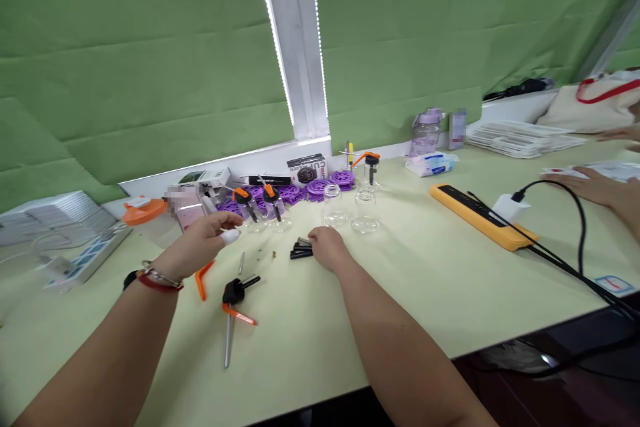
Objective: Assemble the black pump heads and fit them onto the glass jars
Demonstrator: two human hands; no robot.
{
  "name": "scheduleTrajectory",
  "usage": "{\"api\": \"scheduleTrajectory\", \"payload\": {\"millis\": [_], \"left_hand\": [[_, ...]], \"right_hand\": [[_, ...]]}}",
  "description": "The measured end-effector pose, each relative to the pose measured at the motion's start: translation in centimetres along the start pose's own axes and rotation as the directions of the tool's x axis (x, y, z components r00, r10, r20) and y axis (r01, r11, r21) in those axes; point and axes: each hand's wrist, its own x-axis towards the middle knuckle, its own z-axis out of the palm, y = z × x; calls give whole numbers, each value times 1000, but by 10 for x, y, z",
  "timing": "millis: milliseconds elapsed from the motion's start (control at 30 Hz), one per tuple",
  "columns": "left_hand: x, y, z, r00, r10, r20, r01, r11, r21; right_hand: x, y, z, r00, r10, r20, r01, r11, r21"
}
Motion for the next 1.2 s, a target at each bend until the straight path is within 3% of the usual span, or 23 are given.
{"api": "scheduleTrajectory", "payload": {"millis": [133, 233, 333, 500, 600, 700, 833, 1033, 1133, 1200], "left_hand": [[-51, -29, -26, 982, -180, -66, 175, 982, -73], [-82, -41, -15, 968, -250, 0, 249, 965, -83], [-97, -42, 14, 965, -252, 77, 256, 966, -45], [-98, -38, 53, 944, -308, 114, 303, 951, 58], [-96, -41, 63, 954, -288, 84, 283, 957, 59], [-96, -45, 67, 970, -241, 42, 238, 970, 57], [-97, -50, 70, 987, -163, 14, 161, 983, 86], [-98, -59, 64, 991, -129, 42, 127, 991, 51], [-99, -60, 61, 990, -129, 54, 129, 992, 0], [-100, -59, 61, 992, -99, 74, 102, 994, -30]], "right_hand": [[-4, -6, -2, 989, -49, -139, 47, 999, -18], [-15, -20, 2, 953, -213, -215, 217, 976, -5], [-35, -42, 14, 938, -342, -56, 346, 934, 93], [-58, -74, 42, 911, -384, 153, 365, 921, 138], [-61, -84, 52, 918, -313, 242, 284, 947, 148], [-60, -88, 56, 929, -149, 340, 59, 964, 261], [-63, -95, 58, 860, 37, 510, -305, 837, 454], [-65, -99, 59, 735, -57, 676, -494, 638, 591], [-63, -96, 62, 671, -99, 735, -512, 655, 555], [-62, -95, 65, 669, -85, 738, -497, 687, 530]]}}
